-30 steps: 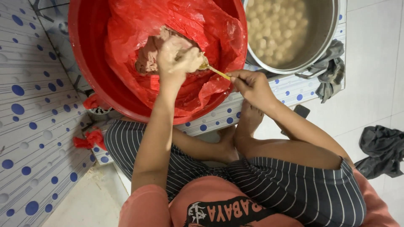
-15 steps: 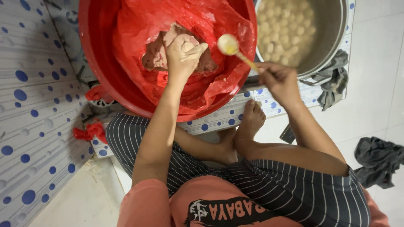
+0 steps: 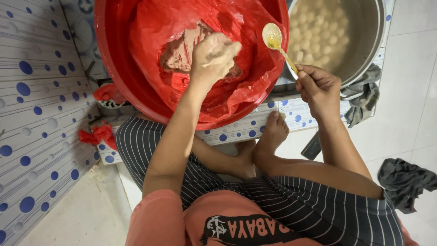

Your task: Forming meatballs by squeezing meat paste through the hand and scooping it into a pot of water with a spoon.

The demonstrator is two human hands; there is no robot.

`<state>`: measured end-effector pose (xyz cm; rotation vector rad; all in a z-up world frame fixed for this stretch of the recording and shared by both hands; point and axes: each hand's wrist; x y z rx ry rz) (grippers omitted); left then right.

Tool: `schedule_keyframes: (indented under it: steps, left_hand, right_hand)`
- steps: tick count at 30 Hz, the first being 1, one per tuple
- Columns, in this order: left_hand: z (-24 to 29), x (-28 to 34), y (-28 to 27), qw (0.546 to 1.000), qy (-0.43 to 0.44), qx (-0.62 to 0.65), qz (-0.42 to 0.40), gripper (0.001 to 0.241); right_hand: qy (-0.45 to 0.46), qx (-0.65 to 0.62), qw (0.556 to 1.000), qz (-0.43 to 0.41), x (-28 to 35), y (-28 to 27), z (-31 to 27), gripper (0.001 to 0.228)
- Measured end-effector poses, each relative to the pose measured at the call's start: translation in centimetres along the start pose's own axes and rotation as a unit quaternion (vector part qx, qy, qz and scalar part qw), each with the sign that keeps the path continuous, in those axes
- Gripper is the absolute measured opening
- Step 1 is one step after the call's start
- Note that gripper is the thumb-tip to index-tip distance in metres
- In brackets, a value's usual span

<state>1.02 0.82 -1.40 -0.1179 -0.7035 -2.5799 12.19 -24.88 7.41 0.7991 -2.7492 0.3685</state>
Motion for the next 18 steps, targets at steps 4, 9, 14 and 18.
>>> schedule_keyframes:
  steps: [4,9,14,18]
  left_hand:
    - [1.1,0.3,0.9,0.990,0.035,-0.131,0.039,0.016]
    - [-0.2,0.1,0.6,0.975,0.030,-0.206,0.077,0.019]
    - [1.9,0.7,1.2,0.959,0.091,-0.267,0.038,0.045]
    - [-0.8,-0.7,0.1,0.988,0.121,-0.096,-0.016,0.025]
  right_hand:
    - [0.006,0.007,1.000,0.009,0.1,0.0,0.0,0.022]
    - [0.008,0.008,1.000,0.013,-0.1,0.1,0.0,0.021]
    - [0.001,0.004,1.000,0.014,-0.2,0.1,0.0,0.021]
    - [0.001,0.001,1.000,0.013,-0.2,0.1,0.1,0.021]
Point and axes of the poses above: each hand's wrist, its own x-axis away from the middle knuckle, its own y-axis out of the palm, z = x × y, and after that the axes turned 3 degrees about -x, right-handed
